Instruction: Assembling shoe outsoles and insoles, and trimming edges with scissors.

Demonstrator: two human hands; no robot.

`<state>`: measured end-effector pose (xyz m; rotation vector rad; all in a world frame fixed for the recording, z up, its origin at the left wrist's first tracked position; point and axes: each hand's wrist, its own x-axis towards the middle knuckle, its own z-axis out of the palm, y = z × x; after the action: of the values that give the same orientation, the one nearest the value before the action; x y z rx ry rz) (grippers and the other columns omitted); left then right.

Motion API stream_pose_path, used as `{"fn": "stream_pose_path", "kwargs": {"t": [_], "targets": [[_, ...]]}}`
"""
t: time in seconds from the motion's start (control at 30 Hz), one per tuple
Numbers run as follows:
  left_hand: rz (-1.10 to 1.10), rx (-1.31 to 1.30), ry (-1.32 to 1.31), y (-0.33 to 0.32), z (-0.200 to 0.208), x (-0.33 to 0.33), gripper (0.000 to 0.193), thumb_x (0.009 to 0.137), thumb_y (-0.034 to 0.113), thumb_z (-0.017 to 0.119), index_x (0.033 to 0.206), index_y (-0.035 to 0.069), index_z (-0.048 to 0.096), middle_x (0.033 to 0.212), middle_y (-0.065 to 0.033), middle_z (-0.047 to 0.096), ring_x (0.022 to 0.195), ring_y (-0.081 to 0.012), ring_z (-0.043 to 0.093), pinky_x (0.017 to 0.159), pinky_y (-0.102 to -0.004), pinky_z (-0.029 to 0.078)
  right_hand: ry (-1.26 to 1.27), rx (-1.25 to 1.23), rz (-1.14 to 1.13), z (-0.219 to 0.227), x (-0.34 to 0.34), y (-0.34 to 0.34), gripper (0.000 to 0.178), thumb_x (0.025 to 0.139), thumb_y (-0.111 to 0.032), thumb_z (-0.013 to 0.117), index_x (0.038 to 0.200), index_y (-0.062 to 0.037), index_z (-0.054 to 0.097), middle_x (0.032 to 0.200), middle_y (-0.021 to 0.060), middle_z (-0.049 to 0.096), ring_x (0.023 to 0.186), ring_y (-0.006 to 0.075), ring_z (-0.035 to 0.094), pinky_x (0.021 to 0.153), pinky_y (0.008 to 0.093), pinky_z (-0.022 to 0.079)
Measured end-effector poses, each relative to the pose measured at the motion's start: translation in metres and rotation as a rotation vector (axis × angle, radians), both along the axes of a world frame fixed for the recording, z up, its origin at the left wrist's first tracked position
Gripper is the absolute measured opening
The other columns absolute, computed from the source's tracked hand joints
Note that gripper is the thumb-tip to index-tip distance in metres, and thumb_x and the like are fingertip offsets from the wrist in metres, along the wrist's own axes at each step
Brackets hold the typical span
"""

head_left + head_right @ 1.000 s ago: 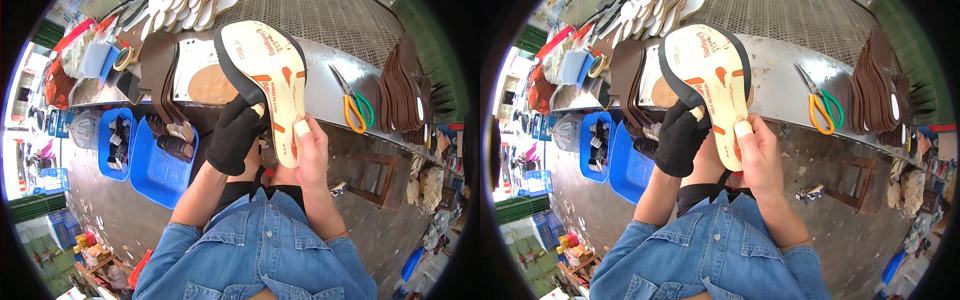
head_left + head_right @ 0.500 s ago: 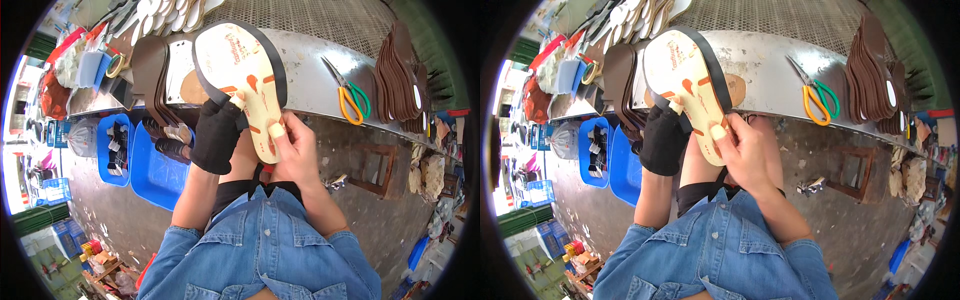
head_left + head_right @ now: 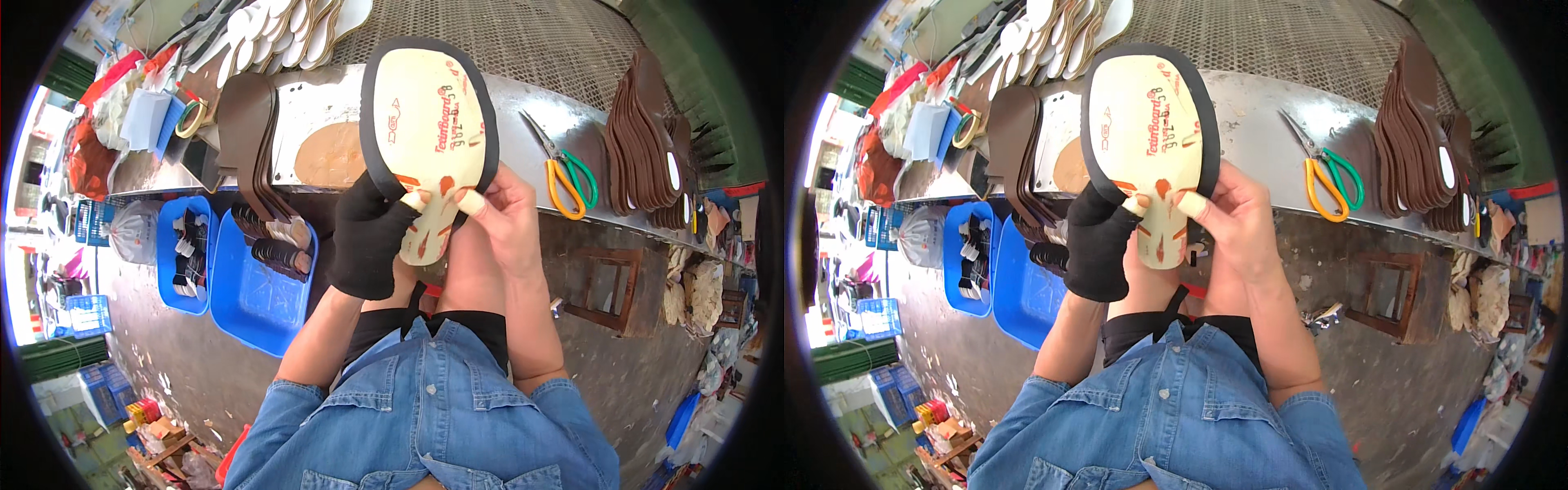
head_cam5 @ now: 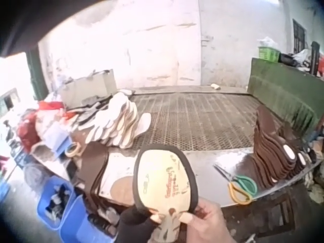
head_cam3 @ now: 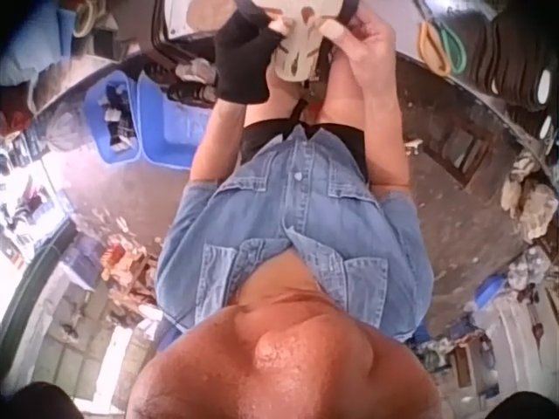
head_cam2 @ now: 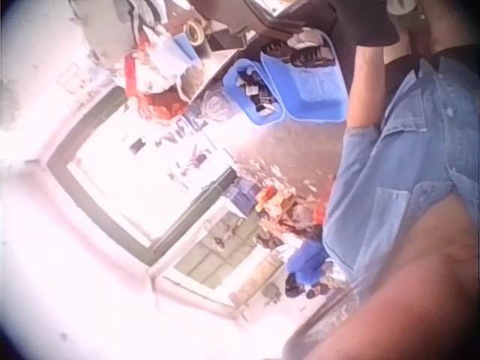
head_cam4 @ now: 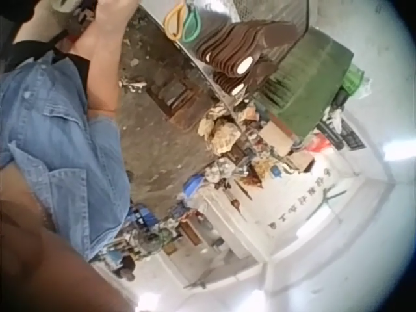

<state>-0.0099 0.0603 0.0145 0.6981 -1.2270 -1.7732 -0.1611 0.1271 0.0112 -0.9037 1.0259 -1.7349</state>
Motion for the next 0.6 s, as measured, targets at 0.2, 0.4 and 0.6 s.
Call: {"fn": "stream_pose_path", "kwargs": {"t": [0.2,0.4,0.6], "targets": [[-0.173,0.131,-0.057,-0.015,0.001,0.005,0.033,0.082,0.006,0.067,0.113,-0.001,0.059,0.104,-0.0069,0.065,0.094,-0.0113,0.059,0.081,-0.0264,0.047,0.171,0.005,-0.084,0.003,0.003,-0.006,0.021,0.079,0.0,0.066,0.099,0.0042,0.062,0.086,0.0056,0.066,0.079,0.0101,0.061,0.07,0.0252,0.049],[0.045,0.03,0.01,-0.003,-0.004,-0.015,0.036,0.083,0.008,0.066,0.117,0.001,0.057,0.107,-0.0063,0.064,0.094,-0.012,0.059,0.081,-0.0271,0.048,1.001,-0.079,-0.721,0.013,0.033,-0.01,0.013,0.081,-0.004,0.064,0.09,0.0062,0.064,0.072,0.0149,0.058,0.062,0.021,0.06,0.057,0.0266,0.046],[-0.119,0.263,0.28,-0.009,-0.005,-0.002,0.043,0.083,0.013,0.068,0.122,0.002,0.052,0.112,-0.0078,0.062,0.099,-0.0186,0.061,0.085,-0.0315,0.05,0.093,0.193,0.001,0.003,-0.011,0.001,0.021,0.087,-0.012,0.063,0.097,0.0063,0.066,0.078,0.0023,0.065,0.072,0.0067,0.057,0.062,0.0215,0.046]]}}
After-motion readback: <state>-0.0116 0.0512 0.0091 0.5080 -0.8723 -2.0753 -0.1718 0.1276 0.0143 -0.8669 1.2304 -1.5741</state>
